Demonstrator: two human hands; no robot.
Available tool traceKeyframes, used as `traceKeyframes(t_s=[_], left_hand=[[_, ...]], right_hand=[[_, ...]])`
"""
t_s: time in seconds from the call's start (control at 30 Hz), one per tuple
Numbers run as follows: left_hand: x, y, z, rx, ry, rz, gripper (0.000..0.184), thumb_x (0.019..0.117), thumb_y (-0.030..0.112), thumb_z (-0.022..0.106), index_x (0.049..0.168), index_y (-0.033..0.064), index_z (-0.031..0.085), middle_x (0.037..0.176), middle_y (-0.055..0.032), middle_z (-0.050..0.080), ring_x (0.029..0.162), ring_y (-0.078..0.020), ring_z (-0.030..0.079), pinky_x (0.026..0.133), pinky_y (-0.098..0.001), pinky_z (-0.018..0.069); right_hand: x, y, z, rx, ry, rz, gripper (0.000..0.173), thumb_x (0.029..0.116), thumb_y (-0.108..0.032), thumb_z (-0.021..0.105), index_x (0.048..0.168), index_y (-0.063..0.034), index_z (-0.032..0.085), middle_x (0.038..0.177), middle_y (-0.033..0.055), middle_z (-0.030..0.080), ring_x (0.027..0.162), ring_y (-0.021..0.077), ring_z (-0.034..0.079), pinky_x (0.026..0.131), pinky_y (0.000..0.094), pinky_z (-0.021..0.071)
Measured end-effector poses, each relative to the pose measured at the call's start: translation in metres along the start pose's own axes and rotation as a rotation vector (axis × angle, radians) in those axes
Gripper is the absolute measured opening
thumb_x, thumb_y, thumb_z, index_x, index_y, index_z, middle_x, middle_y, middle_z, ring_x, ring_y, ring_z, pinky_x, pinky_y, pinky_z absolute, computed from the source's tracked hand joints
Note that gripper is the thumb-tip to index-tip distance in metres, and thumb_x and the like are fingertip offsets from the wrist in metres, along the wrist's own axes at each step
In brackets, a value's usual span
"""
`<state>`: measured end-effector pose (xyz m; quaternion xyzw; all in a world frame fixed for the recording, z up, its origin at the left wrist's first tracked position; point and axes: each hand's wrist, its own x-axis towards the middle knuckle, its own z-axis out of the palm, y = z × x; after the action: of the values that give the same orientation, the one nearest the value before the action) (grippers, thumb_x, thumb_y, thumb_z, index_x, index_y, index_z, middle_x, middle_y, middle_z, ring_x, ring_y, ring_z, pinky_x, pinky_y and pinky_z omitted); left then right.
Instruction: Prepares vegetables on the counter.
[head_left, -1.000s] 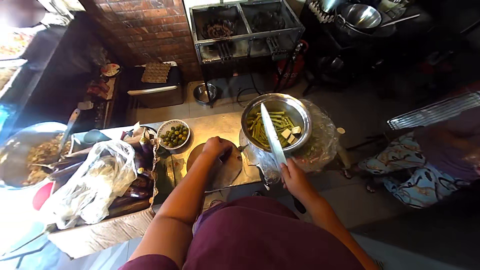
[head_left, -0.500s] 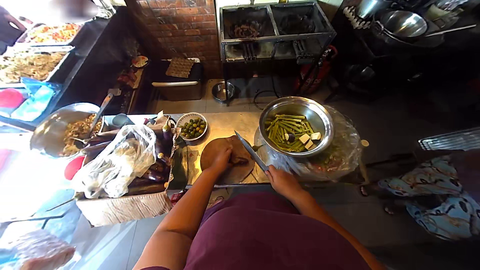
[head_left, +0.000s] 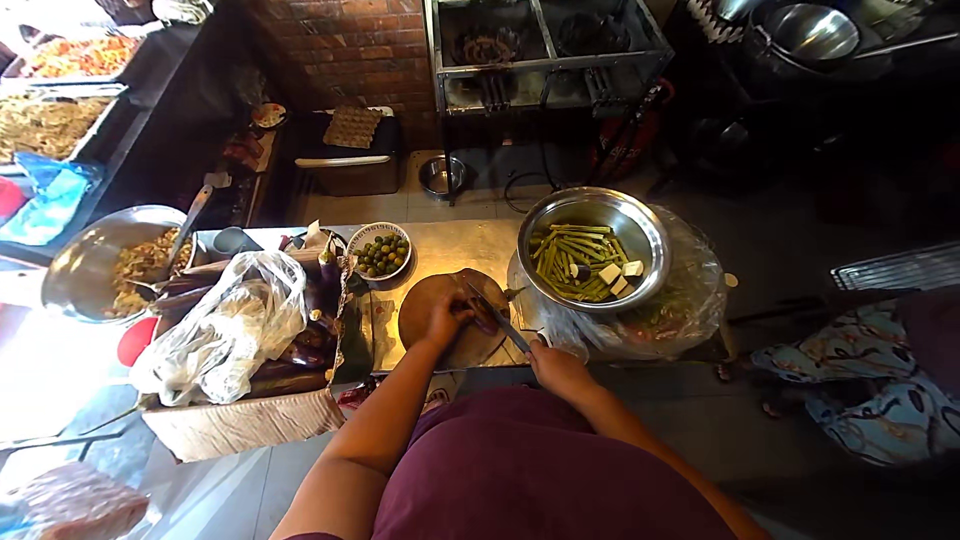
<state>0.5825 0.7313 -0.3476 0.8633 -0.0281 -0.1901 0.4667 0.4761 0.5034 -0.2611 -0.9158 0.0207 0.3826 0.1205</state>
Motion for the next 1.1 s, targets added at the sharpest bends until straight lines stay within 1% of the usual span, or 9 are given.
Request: traceKeyframes(t_s=[0.07,0.17,0.3,0.43,0.57,0.77,0.9,1.0,1.1], left_hand=[[0.000,0.001,0.004,-0.031,0.017,-0.019,0.045,0.0923,0.016,0.076,0.130,-0.0037,0.061,0.126,-0.0215,0.065,0.117,-0.0257,0.064,0.105,-0.0370,0.0504],[-0.002,0.008,0.003,-0.063,-0.005,-0.054,0.045,0.0914,0.013,0.078,0.129,-0.0048,0.061,0.129,-0.0222,0.063,0.118,-0.0253,0.065,0.104,-0.0356,0.0530],[-0.001,0.009,0.002,-0.049,-0.044,-0.075,0.045,0.0921,0.014,0.077,0.130,-0.0037,0.060,0.134,-0.0222,0.059,0.120,-0.0254,0.064,0.103,-0.0348,0.0543],[0.000,0.011,0.001,-0.029,-0.058,-0.092,0.044,0.0916,0.015,0.078,0.128,-0.0031,0.060,0.133,-0.0218,0.059,0.120,-0.0260,0.064,0.103,-0.0354,0.0541],[0.003,0.012,0.000,-0.017,-0.086,-0.127,0.045,0.0912,0.016,0.078,0.128,-0.0032,0.060,0.132,-0.0215,0.060,0.118,-0.0259,0.064,0.103,-0.0364,0.0534],[0.006,0.012,0.002,-0.033,-0.103,-0.143,0.045,0.0897,0.015,0.079,0.127,-0.0030,0.061,0.128,-0.0215,0.062,0.116,-0.0268,0.065,0.103,-0.0386,0.0533],[0.004,0.012,0.008,-0.051,-0.104,-0.156,0.046,0.0898,0.015,0.077,0.128,-0.0031,0.060,0.129,-0.0208,0.062,0.116,-0.0243,0.065,0.102,-0.0355,0.0535],[0.004,0.012,0.008,-0.054,-0.098,-0.161,0.045,0.0907,0.015,0.076,0.128,-0.0029,0.060,0.130,-0.0205,0.061,0.118,-0.0241,0.064,0.104,-0.0352,0.0525],[0.005,0.014,0.009,-0.036,-0.088,-0.176,0.044,0.0905,0.017,0.077,0.128,-0.0015,0.061,0.129,-0.0196,0.062,0.117,-0.0239,0.065,0.104,-0.0354,0.0525]], right_hand=[[-0.005,-0.004,-0.004,-0.031,0.035,0.003,0.045,0.1140,-0.033,0.026,0.135,-0.0016,0.050,0.113,0.0251,0.069,0.110,0.0432,0.069,0.089,0.0597,0.0543],[-0.013,-0.014,-0.014,-0.071,0.054,-0.003,0.044,0.1141,-0.032,0.024,0.134,-0.0027,0.050,0.110,0.0239,0.070,0.107,0.0422,0.070,0.086,0.0587,0.0553],[-0.020,-0.028,-0.023,-0.121,0.012,-0.014,0.043,0.1140,-0.031,0.024,0.135,-0.0030,0.050,0.112,0.0236,0.070,0.108,0.0420,0.070,0.088,0.0587,0.0550],[-0.023,-0.040,-0.029,-0.184,-0.013,0.031,0.041,0.1139,-0.028,0.025,0.137,-0.0038,0.048,0.113,0.0227,0.070,0.111,0.0410,0.069,0.089,0.0576,0.0550],[-0.021,-0.052,-0.039,-0.239,-0.041,0.057,0.037,0.1113,-0.018,0.031,0.141,-0.0030,0.046,0.116,0.0234,0.069,0.112,0.0421,0.069,0.089,0.0584,0.0550],[0.008,-0.069,-0.053,-0.245,-0.080,0.039,0.041,0.1108,-0.016,0.033,0.148,-0.0010,0.039,0.124,0.0261,0.066,0.119,0.0437,0.066,0.095,0.0608,0.0527],[0.032,-0.081,-0.042,-0.251,-0.047,0.045,0.042,0.1079,-0.010,0.035,0.149,-0.0023,0.038,0.123,0.0248,0.067,0.118,0.0418,0.067,0.094,0.0585,0.0542],[0.047,-0.087,-0.038,-0.240,-0.010,0.037,0.039,0.1105,-0.014,0.032,0.147,-0.0032,0.040,0.123,0.0242,0.067,0.117,0.0412,0.067,0.093,0.0568,0.0546],[0.063,-0.086,-0.039,-0.250,-0.015,0.006,0.039,0.1109,-0.016,0.033,0.147,-0.0032,0.040,0.124,0.0242,0.067,0.118,0.0414,0.067,0.094,0.0572,0.0541]])
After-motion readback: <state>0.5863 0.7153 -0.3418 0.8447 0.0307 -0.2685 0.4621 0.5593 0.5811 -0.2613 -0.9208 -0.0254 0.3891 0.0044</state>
